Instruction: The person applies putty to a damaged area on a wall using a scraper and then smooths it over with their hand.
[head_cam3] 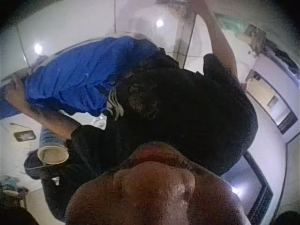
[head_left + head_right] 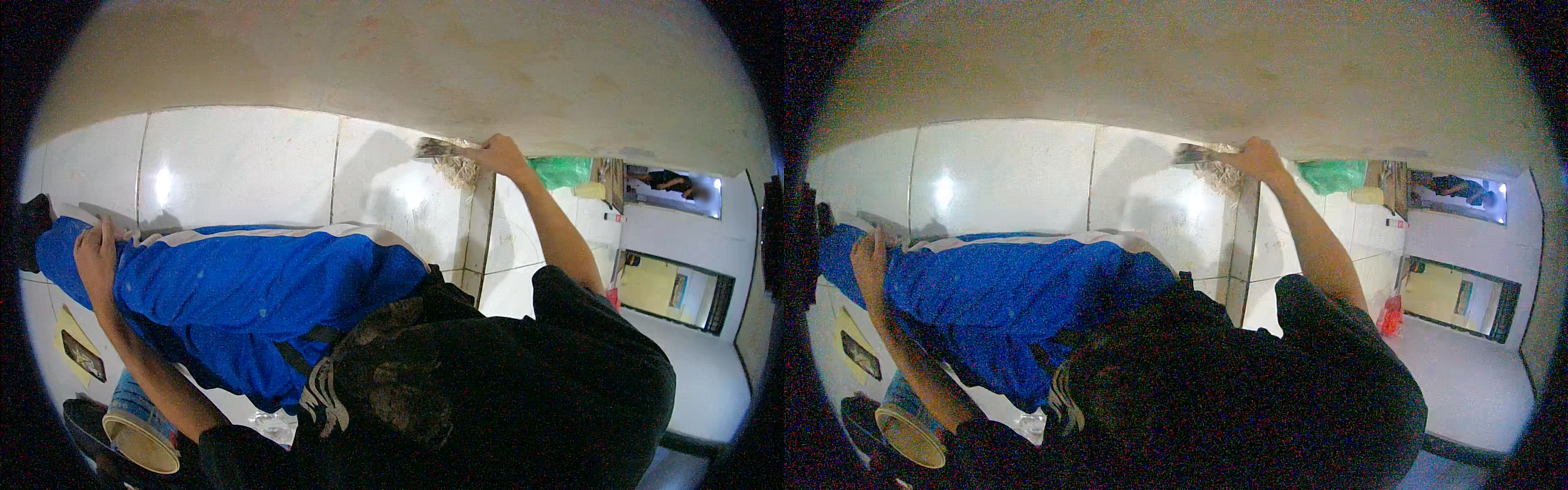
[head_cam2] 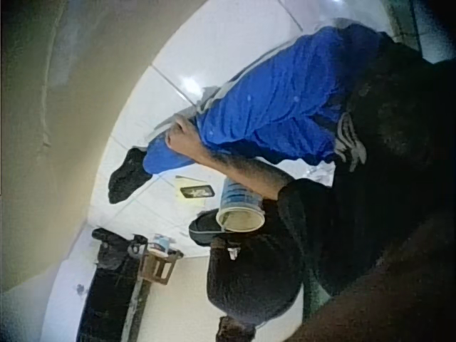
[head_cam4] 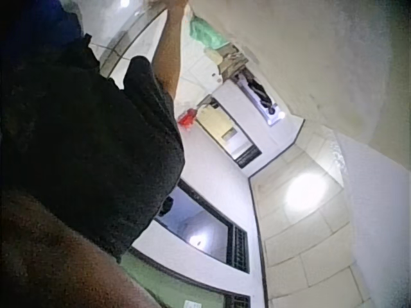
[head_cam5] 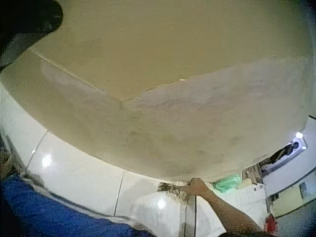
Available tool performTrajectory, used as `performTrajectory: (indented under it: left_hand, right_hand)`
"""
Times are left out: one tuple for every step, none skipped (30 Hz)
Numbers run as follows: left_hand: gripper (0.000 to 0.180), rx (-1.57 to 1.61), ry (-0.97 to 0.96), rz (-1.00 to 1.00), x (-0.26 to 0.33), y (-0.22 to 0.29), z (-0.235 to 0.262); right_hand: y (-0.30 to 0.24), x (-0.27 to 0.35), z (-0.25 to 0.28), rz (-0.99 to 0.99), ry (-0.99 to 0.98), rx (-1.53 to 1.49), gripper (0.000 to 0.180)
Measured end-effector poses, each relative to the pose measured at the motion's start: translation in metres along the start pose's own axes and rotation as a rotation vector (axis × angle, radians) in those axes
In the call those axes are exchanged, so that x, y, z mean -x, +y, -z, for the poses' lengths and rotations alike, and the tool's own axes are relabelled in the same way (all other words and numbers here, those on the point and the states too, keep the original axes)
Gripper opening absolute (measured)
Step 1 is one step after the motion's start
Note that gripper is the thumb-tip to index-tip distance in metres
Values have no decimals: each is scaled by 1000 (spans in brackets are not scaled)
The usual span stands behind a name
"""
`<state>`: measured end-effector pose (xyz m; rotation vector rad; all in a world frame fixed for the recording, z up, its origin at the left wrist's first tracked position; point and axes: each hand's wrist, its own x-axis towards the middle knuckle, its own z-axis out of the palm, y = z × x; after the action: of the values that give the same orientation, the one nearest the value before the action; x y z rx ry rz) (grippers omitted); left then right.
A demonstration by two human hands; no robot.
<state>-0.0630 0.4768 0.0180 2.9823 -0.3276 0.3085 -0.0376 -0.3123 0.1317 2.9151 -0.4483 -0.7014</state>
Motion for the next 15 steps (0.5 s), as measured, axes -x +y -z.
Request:
performTrajectory:
  left_hand:
    - [44, -5, -5, 8, -1, -1, -4]
    - [45, -10, -10, 16, -1, -2, -8]
    - [44, 20, -5, 22, -3, 1, -9]
    - [43, 49, 0, 29, -5, 4, -10]
    - [43, 46, -4, 30, -5, 5, -8]
    - [42, 86, -19, 21, -7, 7, -5]
    - [41, 125, -34, 13, -8, 8, -3]
    - [41, 125, -36, 15, -10, 12, 1]
    - [41, 117, -82, 93, -13, 17, 6]
    - [40, 109, -128, 171, -14, 20, 8]
    - [40, 110, -127, 175, -10, 14, 4]
    - [41, 61, -20, 82, -4, 4, -4]
    - [41, 16, 85, -15, -6, 10, -3]
    - [41, 22, 84, -14, -9, 15, 0]
    - [41, 82, -21, 91, -13, 19, 5]
  right_hand:
    - [-15, 5, -3, 10, -6, -41, 76]
    - [-24, 6, -5, 23, -14, -81, 77]
    - [-24, 6, -12, 17, -12, -81, 77]
    - [-22, 3, -23, 37, 22, -86, 77]
    - [-23, 2, -31, 65, 51, -92, 77]
    - [-19, 1, -34, 67, 48, -93, 77]
    - [-12, 2, -33, 62, 56, -64, 76]
    - [-7, 3, -30, 57, 65, -35, 74]
    - [-1, 4, -27, 58, 63, -34, 74]
    - [5, 5, -21, 5, 11, -30, 73]
    - [11, 7, -14, -45, -39, -24, 71]
    - [25, 4, -18, -43, -38, -21, 71]
    - [33, 5, -22, -42, 65, 47, 70]
    - [39, 6, -25, -42, 167, 114, 69]
    - [49, 10, -28, -33, 239, 121, 66]
